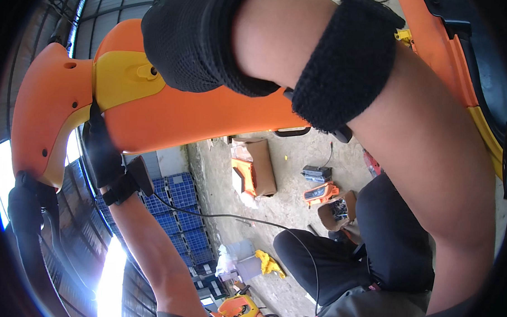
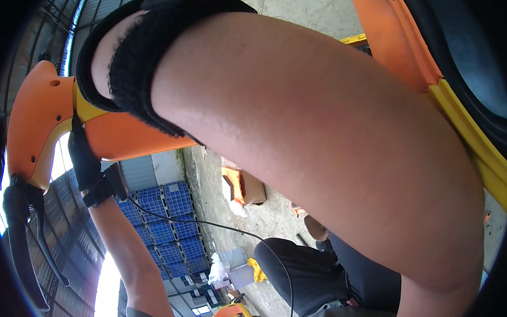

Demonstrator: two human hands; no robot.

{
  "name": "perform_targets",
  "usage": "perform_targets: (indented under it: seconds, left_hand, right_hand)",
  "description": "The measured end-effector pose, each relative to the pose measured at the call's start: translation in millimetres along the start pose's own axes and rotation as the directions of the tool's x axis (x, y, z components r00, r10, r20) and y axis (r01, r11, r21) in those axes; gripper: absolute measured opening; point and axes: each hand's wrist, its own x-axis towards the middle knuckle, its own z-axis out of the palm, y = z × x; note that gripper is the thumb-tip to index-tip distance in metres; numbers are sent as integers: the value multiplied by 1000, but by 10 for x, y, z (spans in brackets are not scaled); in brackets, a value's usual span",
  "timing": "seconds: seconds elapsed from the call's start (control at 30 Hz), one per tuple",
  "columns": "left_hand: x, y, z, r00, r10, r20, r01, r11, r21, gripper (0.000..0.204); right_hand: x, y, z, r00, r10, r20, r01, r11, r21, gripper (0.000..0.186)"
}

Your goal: The person picks up two plastic body panels from a container, sits on the ground by an electric scooter, and uses a power drill to secure the panels and other components to the scooter frame.

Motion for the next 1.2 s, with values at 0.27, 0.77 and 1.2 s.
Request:
perform_targets:
  seconds: [0.27,0.77,1.2]
  left_hand:
    - [31,-45,-78,996,77,42,-83,985,154,54]
    - [-8,411,75,987,-40,156,59,991,-121,54]
    - [-167,287,-94,973,135,189,-187,938,292,56]
  right_hand:
    - [-52,-43,37,994,58,-93,-57,998,23,22]
    - [-262,474,323,718,273,-640,17,913,408,19]
    - [-385,522,318,794,149,-590,109,919,378,21]
